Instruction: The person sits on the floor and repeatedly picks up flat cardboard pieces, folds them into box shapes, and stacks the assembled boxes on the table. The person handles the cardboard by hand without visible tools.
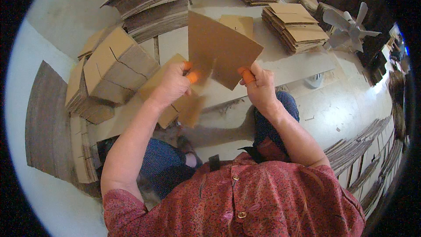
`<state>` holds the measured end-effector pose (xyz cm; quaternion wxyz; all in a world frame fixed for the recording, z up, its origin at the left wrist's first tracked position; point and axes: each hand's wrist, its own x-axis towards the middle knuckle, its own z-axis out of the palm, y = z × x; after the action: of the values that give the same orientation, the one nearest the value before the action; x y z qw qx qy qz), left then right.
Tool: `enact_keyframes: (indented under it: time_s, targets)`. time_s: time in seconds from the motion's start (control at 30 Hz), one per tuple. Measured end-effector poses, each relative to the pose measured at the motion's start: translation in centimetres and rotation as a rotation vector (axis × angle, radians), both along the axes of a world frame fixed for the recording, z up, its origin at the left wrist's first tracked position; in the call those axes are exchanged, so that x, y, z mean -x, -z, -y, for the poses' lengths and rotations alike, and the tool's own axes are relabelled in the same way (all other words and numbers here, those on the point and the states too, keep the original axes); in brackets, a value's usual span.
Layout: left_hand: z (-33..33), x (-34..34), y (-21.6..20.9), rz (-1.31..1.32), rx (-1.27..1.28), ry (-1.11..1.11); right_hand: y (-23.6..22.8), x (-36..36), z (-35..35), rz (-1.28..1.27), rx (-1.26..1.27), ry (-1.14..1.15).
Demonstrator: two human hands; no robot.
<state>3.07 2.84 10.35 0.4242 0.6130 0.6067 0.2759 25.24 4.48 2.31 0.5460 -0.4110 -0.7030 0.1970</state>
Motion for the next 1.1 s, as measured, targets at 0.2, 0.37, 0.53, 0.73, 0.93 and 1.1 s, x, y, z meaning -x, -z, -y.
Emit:
enact_keyframes:
  time_s: [0.2, 0.37, 0.53, 0.73, 0.93, 1.1]
  targets:
    - [-1.1, 1.9, 1.1, 0.302, 0.075, -0.127, -1.9, -0.2, -0.1, 0.088, 0.020, 0.008]
    - [-1.6, 2.0, 1.4, 0.314, 0.072, -0.108, -1.5, 0.6, -0.7, 0.238, -0.037, 0.035]
    - [-3.2, 3.9, 3.0, 0.549, 0.055, -0.157, 1.7, 2.1, -2.0, 0.286, -0.062, -0.053]
    - [3.2, 2.3, 7.8, 0.931, -0.289, 0.073, 3.7, 2.1, -3.9, 0.201, 0.111, 0.022]
    - [5.0, 0.0, 10.6, 0.019, -0.551, -0.266, 1.8, 2.2, -4.3, 0.168, 0.143, -0.134]
    - [3.8, 1.2, 10.9, 0.013, -0.651, -0.409, 2.8, -1.3, -14.8, 0.212, 0.131, 0.330]
